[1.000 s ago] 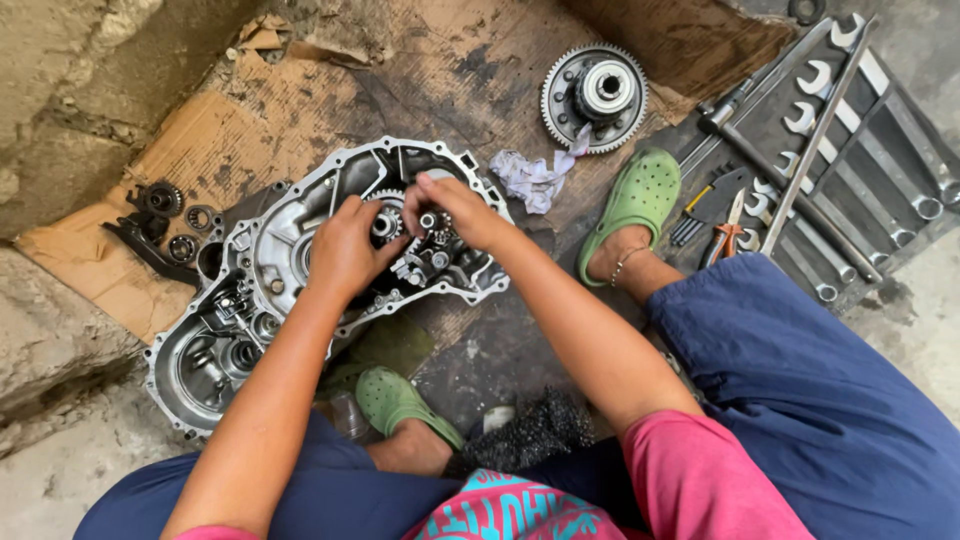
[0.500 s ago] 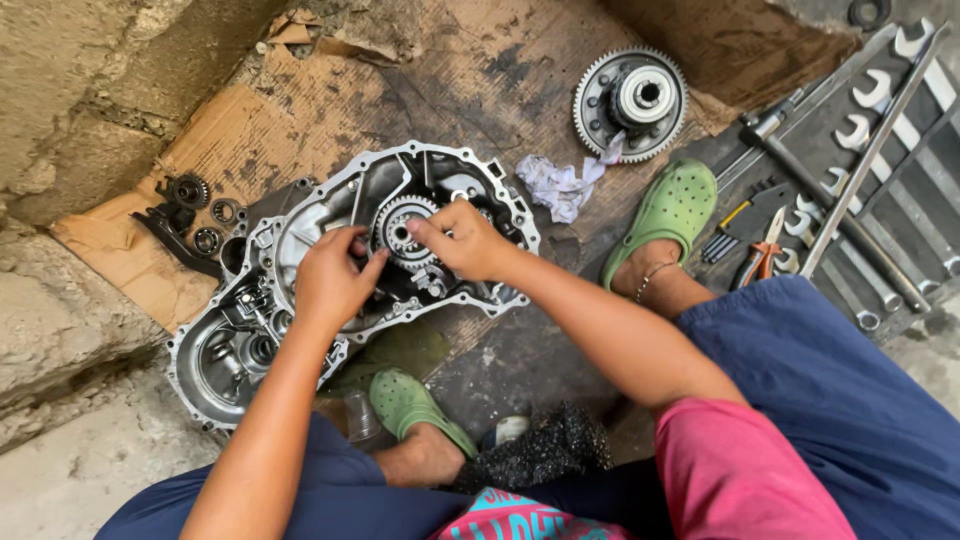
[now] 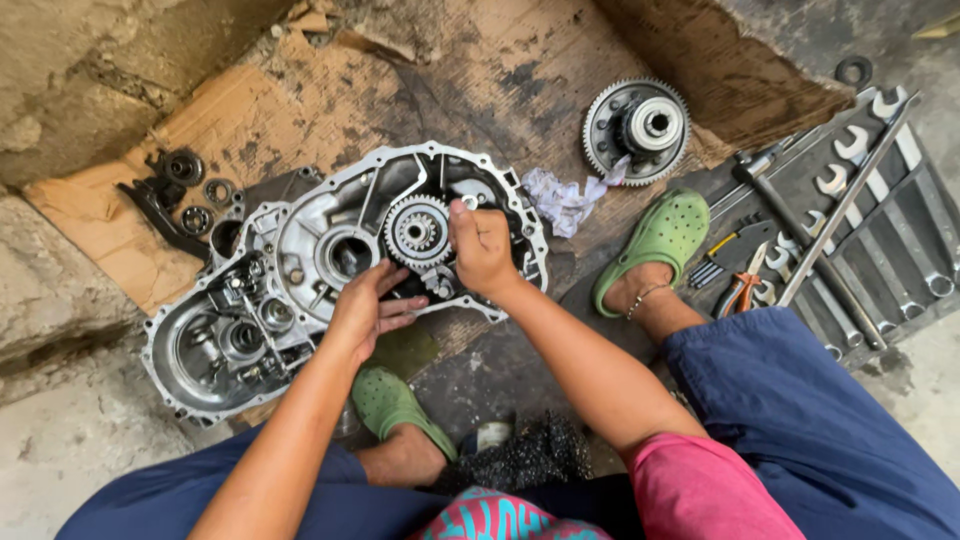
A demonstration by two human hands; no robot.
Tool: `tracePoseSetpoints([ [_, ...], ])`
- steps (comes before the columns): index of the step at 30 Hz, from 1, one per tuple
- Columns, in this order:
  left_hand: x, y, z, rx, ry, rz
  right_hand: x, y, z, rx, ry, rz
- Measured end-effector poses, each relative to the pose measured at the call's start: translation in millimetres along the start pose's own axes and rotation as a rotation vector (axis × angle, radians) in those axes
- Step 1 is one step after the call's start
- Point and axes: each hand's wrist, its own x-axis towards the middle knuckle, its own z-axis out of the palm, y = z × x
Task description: The person assembles internal gears and shafts into a disassembled engine casing, then wipes the exterior of the casing with a cloth. The person handles gears, shafts, and the engine casing by hand.
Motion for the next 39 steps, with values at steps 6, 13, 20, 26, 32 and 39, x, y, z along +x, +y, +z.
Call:
tracePoseSetpoints([
  [6, 8, -7, 6, -0.082, -0.014, -0.139, -1, 23, -16, 0.141, -0.222, 0.140],
  [13, -1, -32, 1, 0.325, 0.128, 0.470, 28, 4, -88, -0.449, -0.077, 0.078],
  [20, 1, 29, 38, 0.920, 0.514, 0.767, 15, -72, -85, -1.069, -1.026, 0.310],
  [26, -3, 70, 62, 1.294, 0.524, 0.599, 20, -66, -74, -1.255, -1.113, 0.111],
  [32, 2, 66, 51, 1.331, 0.519, 0.713, 11, 18, -68, -1.086, -1.099, 0.139],
  [39, 9, 63, 43, 1.339, 0.502, 0.753, 12, 60, -78, -0.244, -0.948, 1.062],
])
